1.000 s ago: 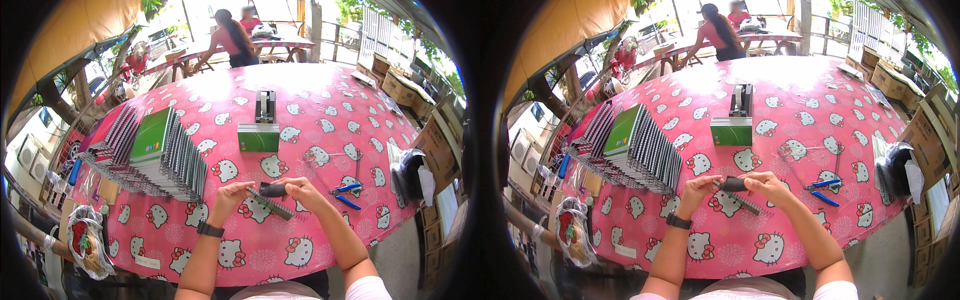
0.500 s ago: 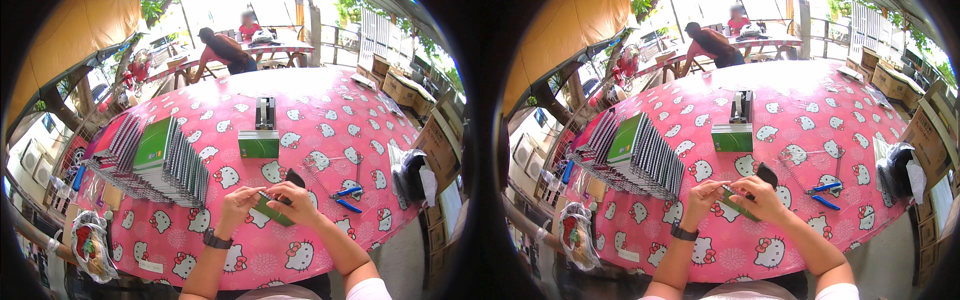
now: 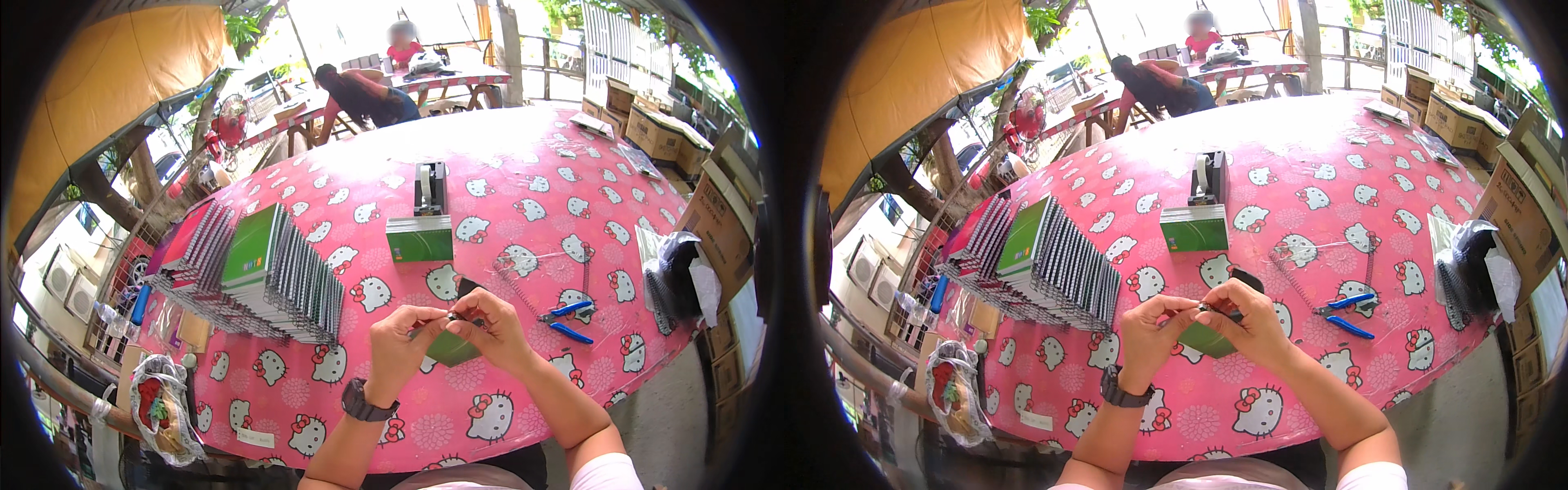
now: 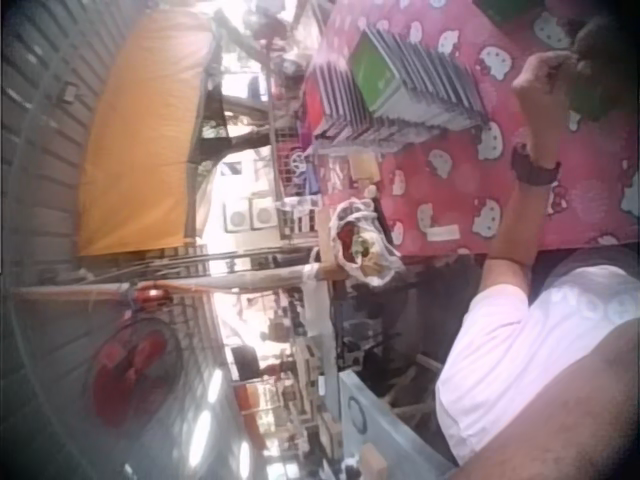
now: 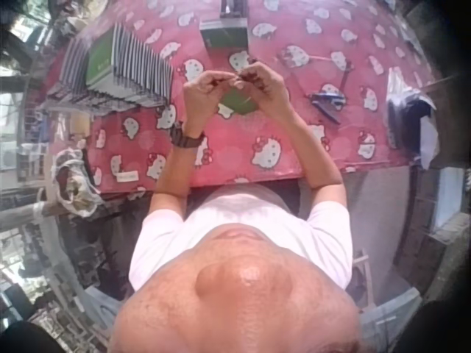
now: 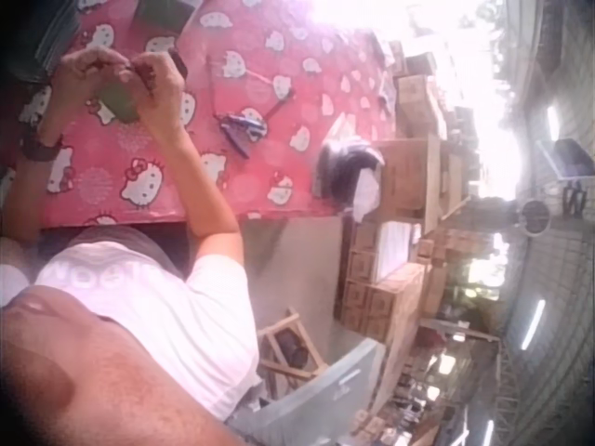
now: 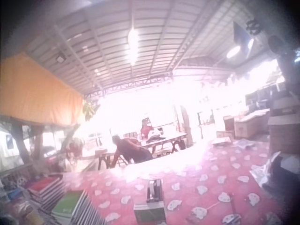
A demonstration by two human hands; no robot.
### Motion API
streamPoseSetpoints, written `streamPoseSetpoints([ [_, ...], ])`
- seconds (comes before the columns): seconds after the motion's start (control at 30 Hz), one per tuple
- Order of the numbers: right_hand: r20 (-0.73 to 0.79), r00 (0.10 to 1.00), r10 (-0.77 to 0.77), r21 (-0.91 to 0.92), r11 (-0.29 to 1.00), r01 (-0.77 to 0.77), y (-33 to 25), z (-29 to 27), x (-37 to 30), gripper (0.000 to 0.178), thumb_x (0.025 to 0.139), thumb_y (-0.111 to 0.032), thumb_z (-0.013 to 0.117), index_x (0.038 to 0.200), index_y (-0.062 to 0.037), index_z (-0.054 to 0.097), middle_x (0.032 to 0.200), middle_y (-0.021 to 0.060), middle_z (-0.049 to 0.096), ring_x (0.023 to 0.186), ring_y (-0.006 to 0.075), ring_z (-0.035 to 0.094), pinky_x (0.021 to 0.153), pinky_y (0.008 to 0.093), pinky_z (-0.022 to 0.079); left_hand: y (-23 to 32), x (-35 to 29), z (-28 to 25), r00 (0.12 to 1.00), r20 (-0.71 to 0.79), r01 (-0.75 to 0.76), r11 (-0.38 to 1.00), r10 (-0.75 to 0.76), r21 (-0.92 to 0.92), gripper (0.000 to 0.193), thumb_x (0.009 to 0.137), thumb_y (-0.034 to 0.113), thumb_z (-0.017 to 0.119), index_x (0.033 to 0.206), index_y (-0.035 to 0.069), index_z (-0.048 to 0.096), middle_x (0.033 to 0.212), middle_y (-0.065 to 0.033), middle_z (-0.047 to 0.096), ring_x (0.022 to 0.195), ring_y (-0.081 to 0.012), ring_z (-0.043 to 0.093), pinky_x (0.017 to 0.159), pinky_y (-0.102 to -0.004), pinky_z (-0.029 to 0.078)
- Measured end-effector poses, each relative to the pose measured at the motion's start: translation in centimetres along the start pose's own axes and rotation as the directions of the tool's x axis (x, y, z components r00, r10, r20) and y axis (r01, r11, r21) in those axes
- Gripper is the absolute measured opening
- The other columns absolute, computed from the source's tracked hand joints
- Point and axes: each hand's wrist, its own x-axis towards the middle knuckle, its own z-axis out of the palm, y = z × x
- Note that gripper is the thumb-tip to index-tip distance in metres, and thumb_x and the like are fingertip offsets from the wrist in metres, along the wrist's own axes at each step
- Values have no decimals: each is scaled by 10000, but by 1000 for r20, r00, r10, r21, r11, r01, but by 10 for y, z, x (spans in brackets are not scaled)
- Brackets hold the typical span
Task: The person repeatedly picks up a green notebook and a black spiral binding, aligns them, and secures the binding to the notebook. The person places each completed notebook into a growing stack on the table. The person also briefly handles a cardboard box containing colorful notebooks.
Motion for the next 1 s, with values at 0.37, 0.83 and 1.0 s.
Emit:
streamPoseSetpoints([
  [0.37,18,996,-84,-107,991,86,-9,-4,2,232,850,-205,687,883,-6,574,770,64,556,660,144,550,589,272,448,1,-2,1,991,17,-133,990,133,52,109,796,90,723,869,20,681,758,-40,674,670,-72,583,608,-212,461],
  [0.83,-76,987,-138,-127,984,128,-11,22,4,258,921,-219,575,1087,-22,588,954,121,606,837,212,591,702,306,472,4,-4,-26,965,-209,-90,950,158,300,157,917,201,600,965,52,603,803,-25,604,692,-106,543,634,-258,453],
  [1.0,-71,997,10,-226,974,-26,25,-18,3,269,916,-256,585,1031,-15,614,929,112,626,852,192,607,703,315,474,83,62,-130,767,-487,-182,869,419,460,204,934,194,513,911,14,607,732,-28,564,657,-96,493,602,-268,418],
])
